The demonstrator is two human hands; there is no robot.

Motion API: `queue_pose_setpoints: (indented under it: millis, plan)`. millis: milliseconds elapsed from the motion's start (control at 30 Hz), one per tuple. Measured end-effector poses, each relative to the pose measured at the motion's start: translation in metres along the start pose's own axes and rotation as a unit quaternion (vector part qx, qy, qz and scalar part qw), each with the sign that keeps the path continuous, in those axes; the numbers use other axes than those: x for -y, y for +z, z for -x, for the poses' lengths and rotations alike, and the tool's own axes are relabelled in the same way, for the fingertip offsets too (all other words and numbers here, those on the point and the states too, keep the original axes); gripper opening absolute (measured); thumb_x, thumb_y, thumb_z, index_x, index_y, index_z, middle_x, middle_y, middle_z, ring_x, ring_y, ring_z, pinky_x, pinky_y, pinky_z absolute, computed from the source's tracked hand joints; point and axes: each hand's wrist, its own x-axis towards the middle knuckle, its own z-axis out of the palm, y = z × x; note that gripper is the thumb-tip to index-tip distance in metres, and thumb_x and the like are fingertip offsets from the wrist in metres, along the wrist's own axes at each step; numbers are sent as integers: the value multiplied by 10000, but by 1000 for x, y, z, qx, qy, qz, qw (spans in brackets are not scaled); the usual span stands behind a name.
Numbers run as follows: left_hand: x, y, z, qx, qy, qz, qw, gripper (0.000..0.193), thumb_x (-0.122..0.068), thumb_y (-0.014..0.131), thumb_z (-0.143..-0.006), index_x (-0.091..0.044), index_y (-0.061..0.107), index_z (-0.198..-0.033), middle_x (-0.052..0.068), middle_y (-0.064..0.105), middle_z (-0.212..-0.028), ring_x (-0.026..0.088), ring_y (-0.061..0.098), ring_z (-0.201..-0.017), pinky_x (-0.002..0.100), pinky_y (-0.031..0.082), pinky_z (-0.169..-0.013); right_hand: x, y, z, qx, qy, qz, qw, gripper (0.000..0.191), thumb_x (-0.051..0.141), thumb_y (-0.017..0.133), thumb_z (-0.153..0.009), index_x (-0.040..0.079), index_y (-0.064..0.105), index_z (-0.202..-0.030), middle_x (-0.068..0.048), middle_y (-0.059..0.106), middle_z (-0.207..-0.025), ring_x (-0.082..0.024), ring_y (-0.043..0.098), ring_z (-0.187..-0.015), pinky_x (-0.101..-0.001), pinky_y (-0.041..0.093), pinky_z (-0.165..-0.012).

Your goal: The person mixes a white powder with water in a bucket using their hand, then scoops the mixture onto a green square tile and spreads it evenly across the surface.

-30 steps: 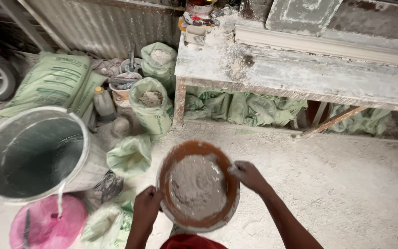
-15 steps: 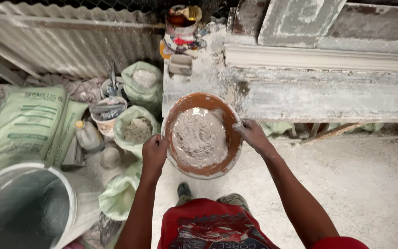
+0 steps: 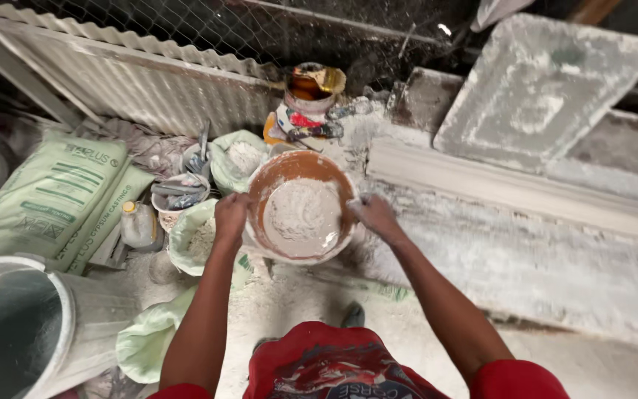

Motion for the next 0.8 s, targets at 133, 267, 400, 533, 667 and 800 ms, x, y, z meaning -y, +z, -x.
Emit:
queue_pose_setpoints:
  millis: [133, 267, 400, 533, 667, 800]
  plan:
    - [7, 25, -16, -48, 1, -33, 998, 202, -139, 615, -844, 15, 741, -877, 54, 704, -810, 169, 603, -761, 312, 483, -746, -11, 1, -32, 50, -33, 73, 996, 514, 483, 588, -936, -3, 745, -991, -193, 702, -806, -361, 701, -789, -522, 538, -773]
    - [6, 33, -27, -57, -36, -143, 987, 247, -196, 622, -924, 26, 730, -926, 97, 693, -827, 187, 574, -762, 336, 472, -747, -24, 9, -49, 89, -7, 79, 993, 528, 488, 511, -985, 11, 715, -1082, -216, 716, -881, -373, 712, -869, -540, 549, -850]
    - [-23, 32, -56, 137, -60, -547, 824, 592, -466, 638, -986, 106, 765, -1071, 323, 736, -1047, 397, 729, -1013, 451, 529, -897, -52, 6, -54, 72, -92, -15, 993, 561, 476, 480, -1018, 8, 612, -1298, -264, 652, -1187, -419, 629, -1092, -543, 487, -964]
    - [-66, 79, -85, 44, -14, -626, 778, 633, -449, 658, -887, 21, 608, -1308, 304, 620, -1284, 450, 618, -1177, 529, 478, -972, -114, -31, -59, 73, -163, -82, 981, 618, 478, 500, -1048, 20, 543, -1461, -327, 484, -1407, -469, 470, -1298, -553, 388, -1006]
    - [-78, 193, -112, 59, 142, -505, 849, 497, -400, 549, -976, -53, 620, -1324, 262, 656, -1253, 445, 620, -1172, 539, 484, -974, -197, -82, -42, 60, 20, -76, 995, 604, 527, 554, -961, 46, 621, -1321, -205, 670, -1292, -322, 663, -1148, -439, 528, -967]
    - [-67, 331, -132, 238, 227, -461, 824, 433, -400, 545, -984, -94, 642, -1274, 212, 656, -1280, 415, 623, -1166, 526, 488, -969, -269, -117, -1, 33, 157, 81, 984, 614, 531, 595, -1078, -64, 672, -945, -249, 715, -951, -340, 688, -908, -453, 572, -875]
